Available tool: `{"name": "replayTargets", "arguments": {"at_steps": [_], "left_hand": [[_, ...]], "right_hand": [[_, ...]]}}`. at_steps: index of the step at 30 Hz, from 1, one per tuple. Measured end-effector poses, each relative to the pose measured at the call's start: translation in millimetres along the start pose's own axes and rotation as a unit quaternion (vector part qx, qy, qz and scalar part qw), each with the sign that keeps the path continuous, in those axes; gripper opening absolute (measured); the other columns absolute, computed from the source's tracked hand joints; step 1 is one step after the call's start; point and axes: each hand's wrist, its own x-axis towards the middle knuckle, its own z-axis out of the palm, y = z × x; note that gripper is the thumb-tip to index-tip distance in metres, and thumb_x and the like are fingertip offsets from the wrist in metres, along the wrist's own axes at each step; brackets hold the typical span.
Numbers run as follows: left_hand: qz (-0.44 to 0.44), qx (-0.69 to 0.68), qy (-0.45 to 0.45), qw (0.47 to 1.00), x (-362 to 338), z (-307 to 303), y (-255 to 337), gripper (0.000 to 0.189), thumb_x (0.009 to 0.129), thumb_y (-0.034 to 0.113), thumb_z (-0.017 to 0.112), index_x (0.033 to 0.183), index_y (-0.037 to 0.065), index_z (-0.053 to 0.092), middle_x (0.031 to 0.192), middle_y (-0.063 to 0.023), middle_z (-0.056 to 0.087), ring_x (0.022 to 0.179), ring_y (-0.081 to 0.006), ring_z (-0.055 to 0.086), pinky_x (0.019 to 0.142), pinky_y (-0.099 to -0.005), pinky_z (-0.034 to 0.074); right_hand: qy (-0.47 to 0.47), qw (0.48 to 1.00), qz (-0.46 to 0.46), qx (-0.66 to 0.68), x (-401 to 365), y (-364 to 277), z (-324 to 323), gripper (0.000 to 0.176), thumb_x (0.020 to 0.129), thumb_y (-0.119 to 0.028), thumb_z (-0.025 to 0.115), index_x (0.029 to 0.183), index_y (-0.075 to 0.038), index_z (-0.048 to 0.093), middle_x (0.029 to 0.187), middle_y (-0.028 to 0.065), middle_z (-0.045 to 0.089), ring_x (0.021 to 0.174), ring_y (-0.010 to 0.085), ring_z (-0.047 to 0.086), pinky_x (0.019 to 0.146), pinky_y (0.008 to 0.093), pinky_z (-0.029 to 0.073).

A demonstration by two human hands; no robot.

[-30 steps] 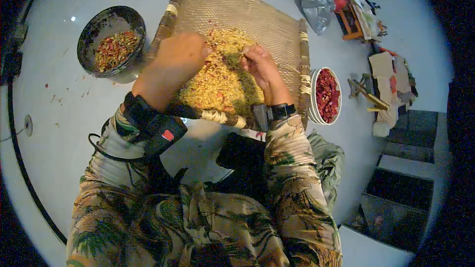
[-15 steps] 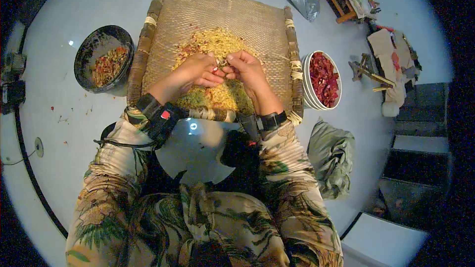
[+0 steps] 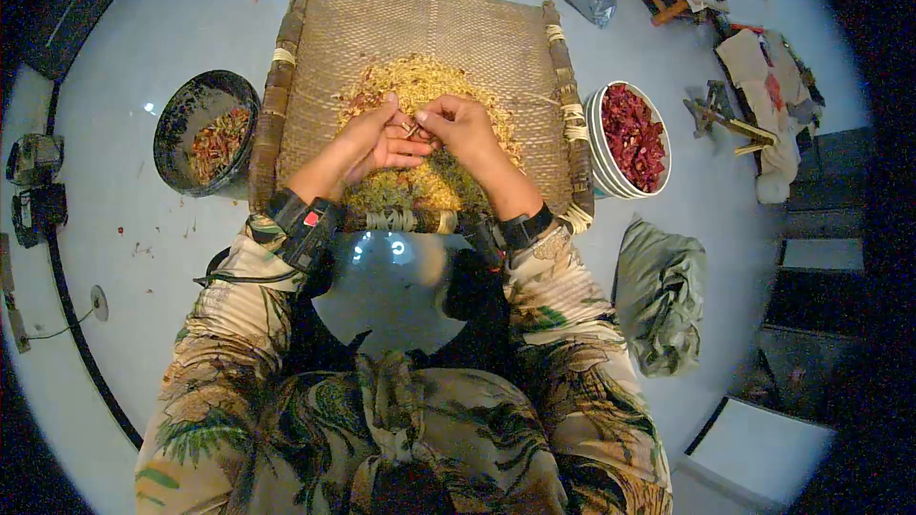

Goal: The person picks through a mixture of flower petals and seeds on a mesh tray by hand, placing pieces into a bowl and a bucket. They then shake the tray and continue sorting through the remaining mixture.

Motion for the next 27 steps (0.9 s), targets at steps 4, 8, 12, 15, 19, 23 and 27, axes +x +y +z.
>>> {"name": "replayTargets", "arguments": {"at_steps": [4, 8, 12, 15, 19, 23, 27], "left_hand": [[0.024, -0.046, -0.017, 0.999, -1.9, 0.9, 2.2, 0.050, 0.092, 0.048, 0.033, 0.106, 0.003, 0.050, 0.098, -0.0128, 0.060, 0.088, -0.0256, 0.061, 0.079, -0.0391, 0.051], [0.016, -0.060, 0.014, 0.998, -1.5, 7.0, 5.5, 0.043, 0.093, 0.044, 0.035, 0.094, 0.004, 0.051, 0.083, -0.0119, 0.059, 0.079, -0.0261, 0.062, 0.070, -0.0393, 0.054], [0.057, 0.002, 0.095, 0.994, -11.8, 16.3, 10.0, 0.030, 0.092, 0.033, 0.045, 0.091, 0.005, 0.053, 0.081, -0.0083, 0.058, 0.072, -0.0190, 0.060, 0.064, -0.0340, 0.054], [0.145, 0.140, 0.120, 0.972, -16.8, 13.9, 8.0, 0.017, 0.089, 0.022, 0.052, 0.092, 0.005, 0.054, 0.081, -0.0058, 0.058, 0.069, -0.0144, 0.057, 0.061, -0.0299, 0.054], [0.118, 0.035, 0.155, 0.980, -25.3, 14.4, 15.0, 0.012, 0.087, 0.014, 0.053, 0.094, 0.005, 0.055, 0.081, -0.0042, 0.058, 0.067, -0.0121, 0.055, 0.060, -0.0275, 0.053], [0.122, 0.030, 0.166, 0.978, -19.9, 9.7, 18.4, 0.013, 0.089, 0.012, 0.047, 0.094, 0.001, 0.053, 0.080, -0.0070, 0.057, 0.068, -0.0152, 0.056, 0.064, -0.0311, 0.054], [0.134, -0.016, 0.171, 0.976, -19.5, 15.1, 22.1, 0.014, 0.089, 0.011, 0.046, 0.091, -0.001, 0.052, 0.081, -0.0094, 0.056, 0.072, -0.0186, 0.058, 0.072, -0.0348, 0.054]], "right_hand": [[0.011, 0.997, -0.035, -0.069, 0.5, -4.4, 0.4, 0.020, 0.083, -0.019, 0.059, 0.076, -0.001, 0.063, 0.068, 0.0049, 0.063, 0.057, 0.0100, 0.056, 0.051, 0.0265, 0.045], [0.020, 0.999, 0.024, -0.014, 4.9, -0.6, -8.5, 0.022, 0.084, -0.020, 0.058, 0.076, 0.000, 0.063, 0.068, 0.0043, 0.062, 0.057, 0.0099, 0.055, 0.052, 0.0265, 0.045], [0.054, 0.997, 0.032, 0.048, 3.1, -11.9, -22.3, 0.021, 0.085, -0.021, 0.058, 0.079, -0.001, 0.062, 0.066, 0.0014, 0.060, 0.056, 0.0098, 0.053, 0.051, 0.0260, 0.044], [0.054, 0.996, 0.012, -0.066, 10.3, 2.5, -54.4, 0.024, 0.087, -0.023, 0.057, 0.087, 0.000, 0.061, 0.071, 0.0015, 0.059, 0.064, 0.0078, 0.054, 0.055, 0.0222, 0.044], [0.087, 0.973, -0.011, -0.211, 5.6, 17.0, -86.6, 0.022, 0.083, -0.023, 0.061, 0.083, -0.001, 0.062, 0.067, 0.0005, 0.057, 0.062, 0.0096, 0.053, 0.055, 0.0252, 0.042], [0.102, 0.952, 0.034, -0.286, -3.7, 22.7, -101.7, 0.025, 0.078, -0.025, 0.064, 0.085, 0.000, 0.065, 0.070, 0.0062, 0.062, 0.063, 0.0129, 0.056, 0.059, 0.0295, 0.044], [0.085, 0.938, 0.093, -0.323, -1.9, 28.9, -110.1, 0.026, 0.076, -0.026, 0.065, 0.088, -0.003, 0.066, 0.074, 0.0106, 0.064, 0.065, 0.0154, 0.058, 0.062, 0.0310, 0.046]]}}
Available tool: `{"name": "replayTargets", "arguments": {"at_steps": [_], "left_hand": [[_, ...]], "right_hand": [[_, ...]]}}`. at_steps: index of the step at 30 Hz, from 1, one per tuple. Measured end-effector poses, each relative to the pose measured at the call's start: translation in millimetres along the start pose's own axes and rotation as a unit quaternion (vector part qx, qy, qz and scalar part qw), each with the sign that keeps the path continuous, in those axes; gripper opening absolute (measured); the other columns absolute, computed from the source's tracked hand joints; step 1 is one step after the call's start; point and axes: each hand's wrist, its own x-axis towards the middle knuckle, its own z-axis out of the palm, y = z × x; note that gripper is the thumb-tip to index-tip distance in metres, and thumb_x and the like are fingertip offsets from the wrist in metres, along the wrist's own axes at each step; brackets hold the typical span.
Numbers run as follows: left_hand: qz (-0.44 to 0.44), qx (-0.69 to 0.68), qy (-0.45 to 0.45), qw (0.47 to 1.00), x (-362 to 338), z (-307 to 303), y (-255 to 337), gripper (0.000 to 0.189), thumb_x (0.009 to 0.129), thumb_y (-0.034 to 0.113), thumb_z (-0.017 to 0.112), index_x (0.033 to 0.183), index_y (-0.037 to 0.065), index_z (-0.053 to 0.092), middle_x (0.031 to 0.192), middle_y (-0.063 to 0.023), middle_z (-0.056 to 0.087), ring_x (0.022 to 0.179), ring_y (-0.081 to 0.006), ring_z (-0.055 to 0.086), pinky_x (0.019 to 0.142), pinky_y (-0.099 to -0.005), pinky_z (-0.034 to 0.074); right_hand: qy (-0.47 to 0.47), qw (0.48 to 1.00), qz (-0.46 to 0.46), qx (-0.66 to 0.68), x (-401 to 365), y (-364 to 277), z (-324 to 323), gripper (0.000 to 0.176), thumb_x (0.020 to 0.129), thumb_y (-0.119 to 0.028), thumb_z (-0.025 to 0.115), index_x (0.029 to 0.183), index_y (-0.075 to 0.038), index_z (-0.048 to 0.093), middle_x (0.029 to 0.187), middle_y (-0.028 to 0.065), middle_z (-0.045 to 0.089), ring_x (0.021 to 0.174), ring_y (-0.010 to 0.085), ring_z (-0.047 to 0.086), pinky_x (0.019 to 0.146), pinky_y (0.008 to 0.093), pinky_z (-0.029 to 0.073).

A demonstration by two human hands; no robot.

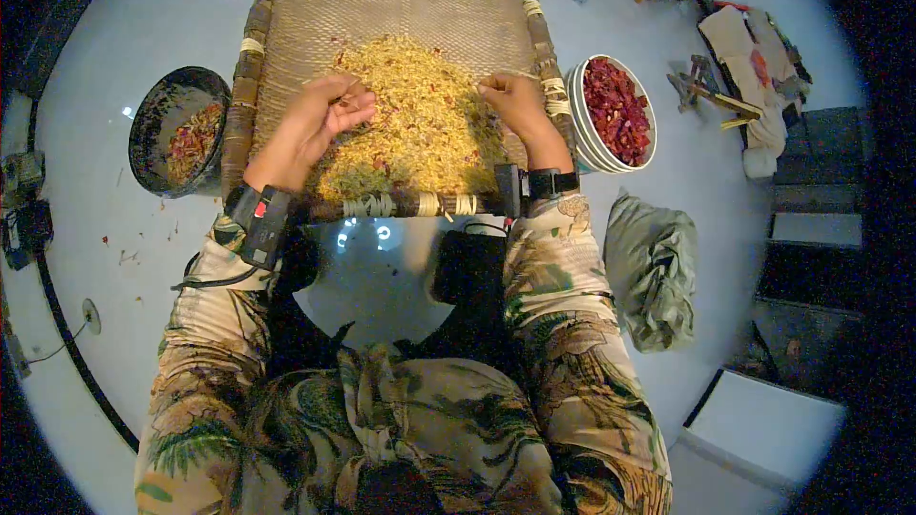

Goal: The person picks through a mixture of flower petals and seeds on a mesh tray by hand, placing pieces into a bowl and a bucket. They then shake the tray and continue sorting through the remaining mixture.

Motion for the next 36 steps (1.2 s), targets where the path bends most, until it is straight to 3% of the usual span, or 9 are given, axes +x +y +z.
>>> {"name": "replayTargets", "arguments": {"at_steps": [3, 6, 9, 12, 13, 19, 22, 28, 36], "left_hand": [[0.013, -0.049, 0.008, 0.999, 4.3, -6.0, 1.6, 0.013, 0.086, 0.011, 0.051, 0.097, 0.003, 0.051, 0.087, -0.0089, 0.056, 0.079, -0.0227, 0.056, 0.077, -0.0379, 0.053], [0.010, -0.097, 0.038, 0.995, 16.1, -15.9, 2.7, 0.012, 0.087, 0.013, 0.051, 0.095, 0.003, 0.052, 0.081, -0.0066, 0.055, 0.069, -0.0174, 0.054, 0.067, -0.0306, 0.052], [-0.017, -0.143, -0.059, 0.988, 16.9, -26.2, 9.6, 0.013, 0.089, 0.015, 0.050, 0.092, 0.003, 0.052, 0.072, -0.0029, 0.052, 0.059, -0.0111, 0.048, 0.052, -0.0221, 0.044], [0.019, -0.092, 0.023, 0.995, 4.2, -12.0, 11.5, 0.013, 0.089, 0.016, 0.048, 0.092, 0.003, 0.052, 0.067, 0.0001, 0.048, 0.052, -0.0077, 0.041, 0.044, -0.0193, 0.035], [0.011, -0.094, 0.013, 0.995, 6.0, -15.3, 11.6, 0.014, 0.089, 0.015, 0.048, 0.091, 0.002, 0.051, 0.068, -0.0007, 0.047, 0.053, -0.0086, 0.041, 0.045, -0.0206, 0.035], [0.020, -0.077, 0.004, 0.997, 17.0, -23.9, 11.9, 0.014, 0.089, 0.014, 0.047, 0.089, 0.000, 0.050, 0.070, -0.0020, 0.046, 0.054, -0.0106, 0.039, 0.046, -0.0235, 0.034], [0.030, -0.064, 0.027, 0.997, 14.9, -19.1, 12.8, 0.014, 0.089, 0.015, 0.047, 0.089, 0.001, 0.051, 0.069, -0.0017, 0.047, 0.055, -0.0106, 0.040, 0.046, -0.0238, 0.035], [0.027, -0.070, 0.037, 0.996, 11.8, -18.1, 21.8, 0.014, 0.089, 0.016, 0.048, 0.088, 0.002, 0.052, 0.070, -0.0016, 0.047, 0.056, -0.0108, 0.041, 0.048, -0.0244, 0.036], [0.047, -0.076, 0.007, 0.996, 5.1, -13.5, 28.3, 0.014, 0.088, 0.016, 0.048, 0.088, 0.002, 0.052, 0.070, -0.0018, 0.047, 0.057, -0.0116, 0.042, 0.049, -0.0247, 0.035]], "right_hand": [[-0.011, 1.000, -0.024, -0.004, 1.9, -0.1, 8.7, 0.023, 0.076, -0.023, 0.065, 0.088, -0.004, 0.066, 0.077, 0.0126, 0.065, 0.067, 0.0180, 0.060, 0.064, 0.0319, 0.046], [-0.032, 0.993, -0.097, -0.057, 6.4, -3.0, 31.4, 0.022, 0.076, -0.022, 0.065, 0.090, -0.005, 0.066, 0.079, 0.0140, 0.065, 0.069, 0.0206, 0.061, 0.065, 0.0330, 0.047], [-0.069, 0.982, -0.158, -0.075, 8.0, -18.9, 57.9, 0.020, 0.075, -0.020, 0.065, 0.089, -0.006, 0.065, 0.080, 0.0146, 0.064, 0.073, 0.0262, 0.061, 0.068, 0.0352, 0.047], [-0.070, 0.973, -0.191, -0.111, 7.5, -34.4, 76.7, 0.019, 0.074, -0.021, 0.065, 0.088, -0.007, 0.065, 0.081, 0.0152, 0.063, 0.076, 0.0303, 0.060, 0.069, 0.0377, 0.047], [-0.071, 0.967, -0.202, -0.138, 7.8, -38.3, 80.7, 0.019, 0.075, -0.022, 0.064, 0.087, -0.007, 0.064, 0.081, 0.0156, 0.062, 0.078, 0.0331, 0.059, 0.069, 0.0405, 0.047], [-0.051, 0.970, -0.188, -0.143, 14.0, -48.9, 101.6, 0.017, 0.076, -0.023, 0.060, 0.080, -0.007, 0.065, 0.083, 0.0184, 0.062, 0.077, 0.0378, 0.058, 0.068, 0.0462, 0.047], [-0.040, 0.964, -0.205, -0.163, 17.2, -52.5, 107.7, 0.014, 0.076, -0.018, 0.057, 0.079, -0.007, 0.064, 0.083, 0.0196, 0.061, 0.078, 0.0378, 0.059, 0.067, 0.0469, 0.047], [-0.056, 0.944, -0.178, -0.271, 27.1, -49.8, 121.7, 0.018, 0.075, -0.023, 0.062, 0.086, -0.008, 0.062, 0.082, 0.0166, 0.061, 0.080, 0.0341, 0.059, 0.069, 0.0443, 0.046], [-0.013, 0.986, -0.123, -0.115, 33.9, -51.5, 113.0, 0.017, 0.075, -0.024, 0.063, 0.079, -0.008, 0.063, 0.072, 0.0140, 0.062, 0.070, 0.0312, 0.060, 0.063, 0.0397, 0.047]]}}
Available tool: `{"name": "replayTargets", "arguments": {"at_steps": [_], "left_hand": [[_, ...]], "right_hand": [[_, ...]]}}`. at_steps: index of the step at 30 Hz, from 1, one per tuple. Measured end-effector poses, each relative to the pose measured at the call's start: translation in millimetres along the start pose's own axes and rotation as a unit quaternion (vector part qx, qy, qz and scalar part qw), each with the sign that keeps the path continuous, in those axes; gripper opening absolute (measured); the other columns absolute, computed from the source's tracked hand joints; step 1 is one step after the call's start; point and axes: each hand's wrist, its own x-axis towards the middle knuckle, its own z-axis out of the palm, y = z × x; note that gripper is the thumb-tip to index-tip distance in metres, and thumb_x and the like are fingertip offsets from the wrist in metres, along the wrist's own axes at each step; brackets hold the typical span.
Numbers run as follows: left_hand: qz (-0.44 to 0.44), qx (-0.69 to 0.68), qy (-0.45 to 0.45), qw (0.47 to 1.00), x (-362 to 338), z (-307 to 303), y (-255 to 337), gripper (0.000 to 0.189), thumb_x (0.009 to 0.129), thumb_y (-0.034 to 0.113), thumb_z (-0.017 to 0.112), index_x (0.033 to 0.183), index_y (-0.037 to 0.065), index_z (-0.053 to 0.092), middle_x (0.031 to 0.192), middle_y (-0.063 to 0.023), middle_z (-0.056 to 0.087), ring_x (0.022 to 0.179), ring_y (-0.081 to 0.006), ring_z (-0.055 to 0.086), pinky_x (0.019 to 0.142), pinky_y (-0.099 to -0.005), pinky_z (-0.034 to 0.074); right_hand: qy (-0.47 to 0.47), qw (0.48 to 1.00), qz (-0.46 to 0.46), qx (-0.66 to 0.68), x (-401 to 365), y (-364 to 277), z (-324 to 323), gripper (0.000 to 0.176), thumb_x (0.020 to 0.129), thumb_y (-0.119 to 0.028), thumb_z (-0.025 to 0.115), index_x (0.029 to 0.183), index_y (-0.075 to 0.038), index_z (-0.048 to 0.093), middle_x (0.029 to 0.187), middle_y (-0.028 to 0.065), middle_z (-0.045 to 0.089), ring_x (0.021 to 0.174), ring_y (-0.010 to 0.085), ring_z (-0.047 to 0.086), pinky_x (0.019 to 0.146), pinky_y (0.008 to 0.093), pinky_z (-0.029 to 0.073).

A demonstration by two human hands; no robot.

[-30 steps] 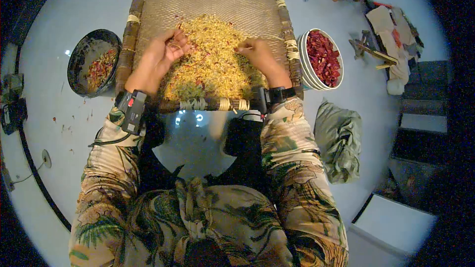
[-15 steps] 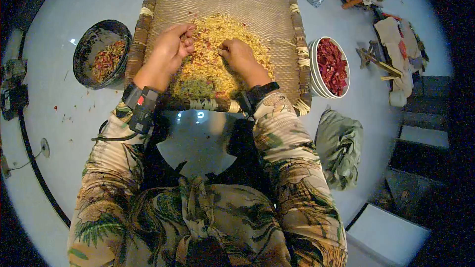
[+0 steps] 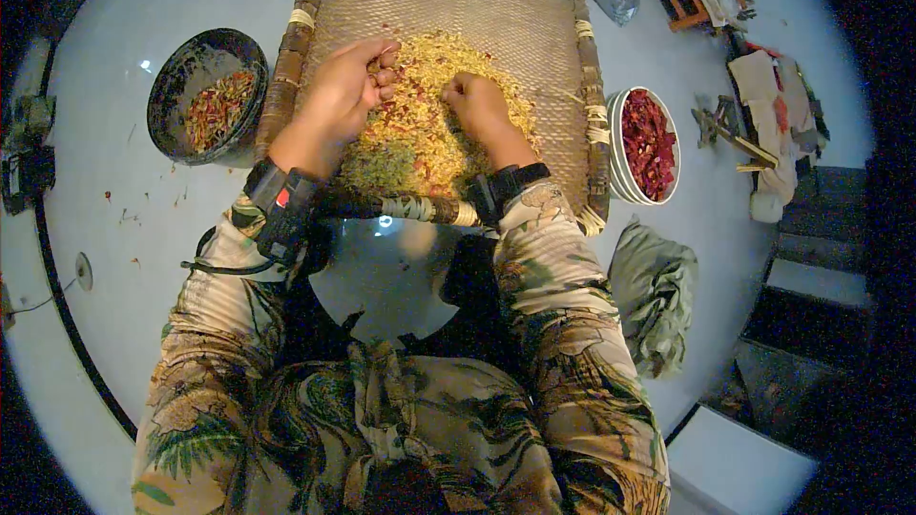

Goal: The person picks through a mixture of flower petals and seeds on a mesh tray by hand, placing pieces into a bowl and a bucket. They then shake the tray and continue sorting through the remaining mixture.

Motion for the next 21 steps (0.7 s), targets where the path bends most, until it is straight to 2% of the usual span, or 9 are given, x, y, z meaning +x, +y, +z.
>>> {"name": "replayTargets", "arguments": {"at_steps": [2, 8, 12, 15, 18, 21], "left_hand": [[-0.007, -0.004, -0.009, 1.000, 2.9, -2.5, -0.9, 0.014, 0.088, 0.015, 0.048, 0.088, 0.003, 0.052, 0.070, -0.0021, 0.047, 0.056, -0.0117, 0.042, 0.048, -0.0252, 0.035], [-0.011, 0.012, -0.011, 1.000, 6.6, -6.3, -4.0, 0.012, 0.089, 0.017, 0.047, 0.090, 0.005, 0.051, 0.076, -0.0025, 0.050, 0.059, -0.0119, 0.046, 0.049, -0.0232, 0.039], [-0.010, 0.047, 0.015, 0.999, 5.4, -4.9, -2.2, 0.013, 0.088, 0.017, 0.048, 0.092, 0.006, 0.051, 0.076, -0.0022, 0.050, 0.060, -0.0119, 0.047, 0.049, -0.0229, 0.039], [-0.011, 0.041, 0.007, 0.999, 3.5, -6.0, -1.2, 0.013, 0.088, 0.018, 0.048, 0.092, 0.006, 0.051, 0.076, -0.0020, 0.050, 0.060, -0.0120, 0.047, 0.049, -0.0231, 0.040], [-0.011, 0.022, 0.019, 1.000, 3.6, -3.3, -1.7, 0.013, 0.088, 0.017, 0.048, 0.093, 0.006, 0.052, 0.076, -0.0020, 0.051, 0.060, -0.0118, 0.047, 0.049, -0.0231, 0.040], [-0.011, 0.004, -0.037, 0.999, 5.5, -10.7, -0.5, 0.013, 0.088, 0.016, 0.048, 0.093, 0.006, 0.052, 0.076, -0.0024, 0.051, 0.058, -0.0119, 0.047, 0.048, -0.0235, 0.039]], "right_hand": [[-0.008, 0.999, 0.012, 0.036, 1.3, -8.8, -1.1, 0.016, 0.074, -0.023, 0.063, 0.079, -0.008, 0.063, 0.073, 0.0139, 0.062, 0.070, 0.0308, 0.060, 0.063, 0.0393, 0.047], [0.011, 0.992, -0.115, -0.059, 7.0, -28.4, 20.2, 0.014, 0.072, -0.019, 0.063, 0.078, -0.007, 0.061, 0.078, 0.0142, 0.061, 0.075, 0.0332, 0.058, 0.065, 0.0417, 0.046], [0.023, 0.989, -0.123, -0.085, 10.5, -27.1, 26.5, 0.014, 0.073, -0.020, 0.061, 0.077, -0.006, 0.059, 0.077, 0.0148, 0.061, 0.075, 0.0343, 0.058, 0.065, 0.0434, 0.046], [0.030, 0.996, -0.056, -0.055, 11.5, -21.4, 22.8, 0.016, 0.073, -0.022, 0.061, 0.076, -0.006, 0.060, 0.075, 0.0152, 0.061, 0.072, 0.0348, 0.059, 0.063, 0.0434, 0.046], [0.042, 0.999, -0.018, 0.000, 12.2, -11.5, 12.5, 0.018, 0.076, -0.022, 0.056, 0.074, -0.004, 0.059, 0.076, 0.0181, 0.062, 0.072, 0.0372, 0.059, 0.063, 0.0467, 0.046], [0.023, 0.998, 0.004, 0.061, 9.7, -8.4, 0.8, 0.019, 0.075, -0.024, 0.058, 0.076, -0.004, 0.059, 0.076, 0.0184, 0.061, 0.071, 0.0369, 0.059, 0.062, 0.0449, 0.045]]}}
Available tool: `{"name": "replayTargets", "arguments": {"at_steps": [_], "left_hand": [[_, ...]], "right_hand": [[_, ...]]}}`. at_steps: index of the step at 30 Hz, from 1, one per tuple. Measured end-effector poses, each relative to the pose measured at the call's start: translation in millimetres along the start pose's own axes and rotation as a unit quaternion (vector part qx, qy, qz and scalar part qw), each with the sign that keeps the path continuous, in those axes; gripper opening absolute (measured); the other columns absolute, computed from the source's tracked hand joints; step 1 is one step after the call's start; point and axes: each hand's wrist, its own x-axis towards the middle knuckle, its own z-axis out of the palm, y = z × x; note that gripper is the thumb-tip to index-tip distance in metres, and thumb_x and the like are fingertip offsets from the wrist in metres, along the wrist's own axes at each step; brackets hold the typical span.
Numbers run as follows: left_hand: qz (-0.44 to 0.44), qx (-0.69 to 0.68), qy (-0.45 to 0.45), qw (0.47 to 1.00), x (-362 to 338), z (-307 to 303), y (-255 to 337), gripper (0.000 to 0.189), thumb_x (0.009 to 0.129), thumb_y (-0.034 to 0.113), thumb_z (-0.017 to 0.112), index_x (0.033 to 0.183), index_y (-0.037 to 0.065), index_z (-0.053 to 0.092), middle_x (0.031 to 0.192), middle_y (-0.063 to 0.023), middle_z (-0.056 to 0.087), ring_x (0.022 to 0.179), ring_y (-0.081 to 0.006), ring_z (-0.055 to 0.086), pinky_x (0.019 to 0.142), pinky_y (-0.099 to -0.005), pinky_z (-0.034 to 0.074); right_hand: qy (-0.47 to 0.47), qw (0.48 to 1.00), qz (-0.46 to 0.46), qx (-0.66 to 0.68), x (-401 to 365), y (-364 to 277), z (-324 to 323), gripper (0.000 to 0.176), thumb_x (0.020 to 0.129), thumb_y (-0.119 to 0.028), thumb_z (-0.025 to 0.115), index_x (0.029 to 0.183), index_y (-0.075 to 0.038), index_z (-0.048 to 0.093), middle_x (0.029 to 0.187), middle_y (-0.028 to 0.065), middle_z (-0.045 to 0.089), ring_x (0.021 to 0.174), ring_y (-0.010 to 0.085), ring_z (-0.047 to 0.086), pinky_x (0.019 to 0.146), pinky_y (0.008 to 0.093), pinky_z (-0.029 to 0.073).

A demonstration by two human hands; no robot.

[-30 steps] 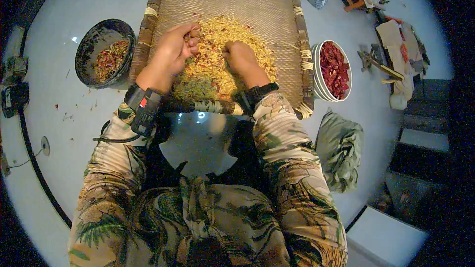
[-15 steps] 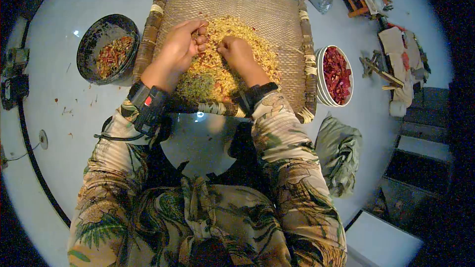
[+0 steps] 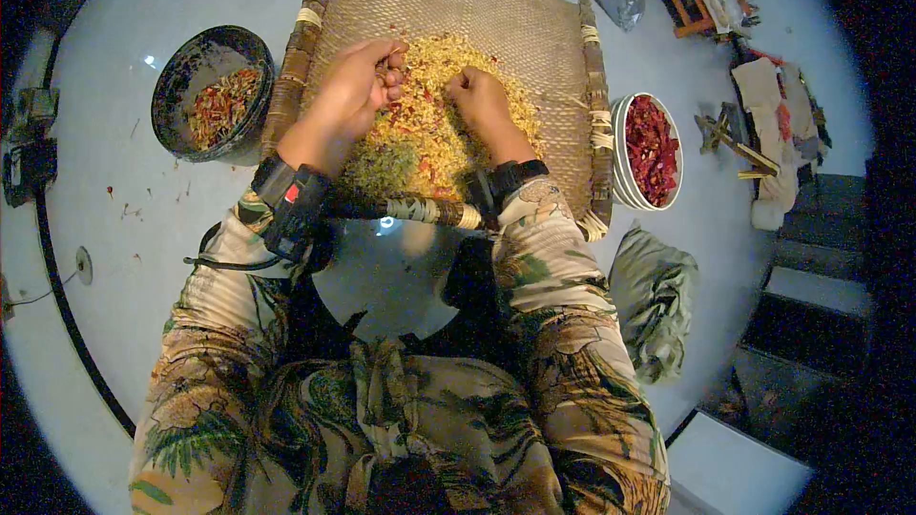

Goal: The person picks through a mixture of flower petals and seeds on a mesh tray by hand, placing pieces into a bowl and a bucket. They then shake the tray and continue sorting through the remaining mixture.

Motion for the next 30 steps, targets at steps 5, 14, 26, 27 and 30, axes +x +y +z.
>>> {"name": "replayTargets", "arguments": {"at_steps": [5, 14, 26, 27, 30], "left_hand": [[-0.003, 0.017, 0.058, 0.998, -0.3, 8.1, -4.2, 0.011, 0.088, 0.015, 0.048, 0.092, 0.006, 0.052, 0.074, -0.0026, 0.051, 0.056, -0.0115, 0.046, 0.047, -0.0234, 0.038], [-0.006, 0.038, 0.038, 0.999, -0.9, 5.9, -4.3, 0.012, 0.089, 0.017, 0.046, 0.089, 0.007, 0.051, 0.073, -0.0012, 0.051, 0.055, -0.0102, 0.045, 0.047, -0.0221, 0.037], [0.000, 0.055, 0.041, 0.998, 0.6, 3.7, -10.8, 0.010, 0.088, 0.017, 0.046, 0.088, 0.008, 0.051, 0.072, -0.0007, 0.050, 0.057, -0.0099, 0.044, 0.048, -0.0219, 0.037], [0.001, 0.055, 0.043, 0.998, 0.0, 5.6, -10.6, 0.010, 0.088, 0.017, 0.046, 0.088, 0.008, 0.051, 0.072, -0.0007, 0.050, 0.056, -0.0098, 0.044, 0.048, -0.0219, 0.037], [0.007, 0.060, 0.063, 0.996, -2.4, 8.8, -9.6, 0.013, 0.087, 0.015, 0.048, 0.083, 0.004, 0.053, 0.068, -0.0004, 0.048, 0.053, -0.0092, 0.043, 0.046, -0.0239, 0.038]], "right_hand": [[-0.036, 0.996, -0.077, -0.009, -3.3, -6.1, 11.4, 0.015, 0.075, -0.021, 0.058, 0.077, -0.006, 0.060, 0.075, 0.0176, 0.061, 0.071, 0.0360, 0.058, 0.063, 0.0439, 0.046], [0.012, 0.999, -0.009, -0.035, -6.4, -8.0, 7.4, 0.015, 0.075, -0.021, 0.061, 0.074, -0.005, 0.059, 0.069, 0.0156, 0.060, 0.063, 0.0340, 0.058, 0.058, 0.0404, 0.045], [-0.028, 0.991, -0.112, -0.064, -8.2, -16.2, 18.0, 0.018, 0.075, -0.022, 0.057, 0.073, -0.005, 0.059, 0.075, 0.0185, 0.061, 0.072, 0.0378, 0.058, 0.063, 0.0462, 0.046], [-0.020, 0.991, -0.112, -0.074, -6.8, -11.6, 23.4, 0.018, 0.075, -0.023, 0.059, 0.074, -0.006, 0.060, 0.073, 0.0171, 0.061, 0.069, 0.0358, 0.058, 0.061, 0.0436, 0.046], [-0.014, 0.994, -0.081, -0.066, -3.2, -4.8, 31.7, 0.018, 0.074, -0.025, 0.060, 0.075, -0.007, 0.061, 0.070, 0.0159, 0.061, 0.066, 0.0339, 0.058, 0.060, 0.0411, 0.046]]}}
